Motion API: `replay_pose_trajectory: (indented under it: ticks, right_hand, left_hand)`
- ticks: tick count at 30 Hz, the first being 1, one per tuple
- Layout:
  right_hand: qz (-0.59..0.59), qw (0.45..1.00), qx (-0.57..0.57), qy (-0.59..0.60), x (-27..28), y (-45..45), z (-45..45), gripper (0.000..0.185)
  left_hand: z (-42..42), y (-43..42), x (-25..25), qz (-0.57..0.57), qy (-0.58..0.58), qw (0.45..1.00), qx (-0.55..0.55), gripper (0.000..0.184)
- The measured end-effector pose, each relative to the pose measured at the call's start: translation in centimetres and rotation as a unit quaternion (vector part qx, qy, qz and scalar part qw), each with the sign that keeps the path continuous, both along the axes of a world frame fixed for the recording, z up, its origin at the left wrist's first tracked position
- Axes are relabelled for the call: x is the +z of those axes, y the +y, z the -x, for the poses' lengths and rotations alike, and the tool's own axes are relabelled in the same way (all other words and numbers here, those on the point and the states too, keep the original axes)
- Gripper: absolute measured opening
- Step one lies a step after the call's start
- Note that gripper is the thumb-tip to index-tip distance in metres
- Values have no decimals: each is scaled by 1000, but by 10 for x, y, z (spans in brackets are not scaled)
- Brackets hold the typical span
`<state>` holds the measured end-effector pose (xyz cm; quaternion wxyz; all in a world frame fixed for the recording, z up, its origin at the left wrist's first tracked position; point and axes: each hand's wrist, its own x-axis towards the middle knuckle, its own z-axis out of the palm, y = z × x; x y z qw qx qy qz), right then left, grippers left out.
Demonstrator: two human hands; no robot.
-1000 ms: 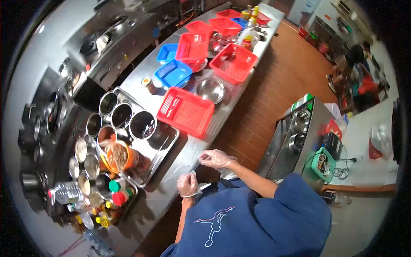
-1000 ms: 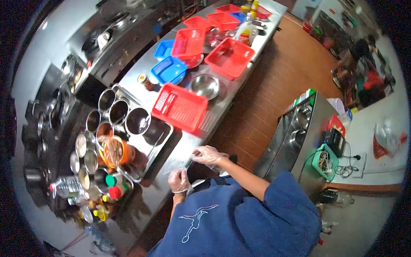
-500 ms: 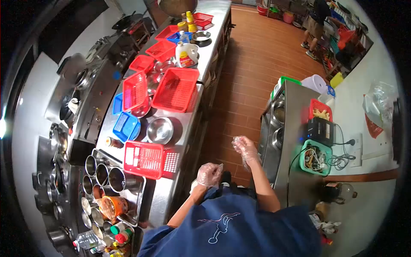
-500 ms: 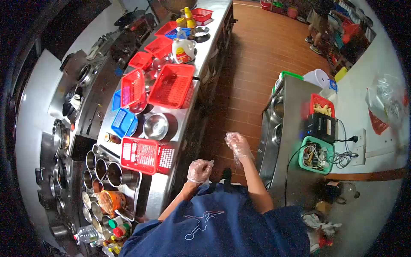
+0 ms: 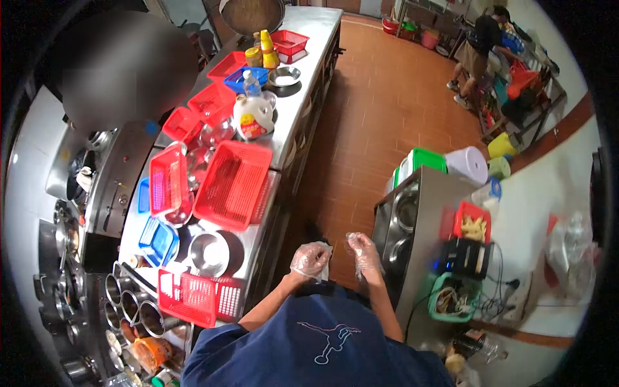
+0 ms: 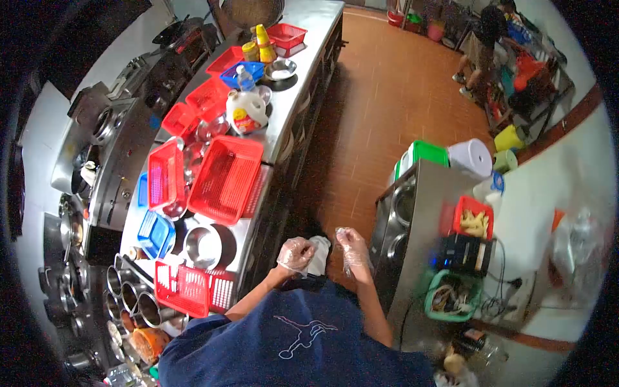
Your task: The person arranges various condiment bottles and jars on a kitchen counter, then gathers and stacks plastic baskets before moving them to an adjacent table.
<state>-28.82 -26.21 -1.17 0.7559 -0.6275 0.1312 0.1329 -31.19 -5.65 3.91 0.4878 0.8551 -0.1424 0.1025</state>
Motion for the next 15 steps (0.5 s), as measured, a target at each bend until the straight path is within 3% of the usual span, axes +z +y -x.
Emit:
replay_pose_trajectory:
  ticks: [1,4,8,9,10,11,12,15]
  right_hand:
    - [6,999,23,-22,12,1,-24,17]
    - [39,996,72,-47,24,2,-103,16]
    - [79,991,79,-77,63,3,-194,17]
    - [14,989,93,-112,49,-2,-218,19]
    - [75,992,66,-76,76,7,-232,19]
    - [57,993,60,-87,73,6,-245,20]
    - [37,993,52,-104,70,6,-261,20]
    - [-26,997,49,-53,49,8,-301,19]
  left_hand:
    - [-30,1,-1,-38,4,999,0,15]
    - [-117,3,9,12,45,997,62,24]
    - [-226,19,20,52,-19,993,104,19]
    - [-248,22,19,44,-3,988,149,17]
    - [-266,26,20,32,16,981,193,16]
    - [-281,33,28,64,15,976,205,16]
    - [-296,40,24,116,-2,969,218,24]
    - [-327,60,28,97,60,929,353,36]
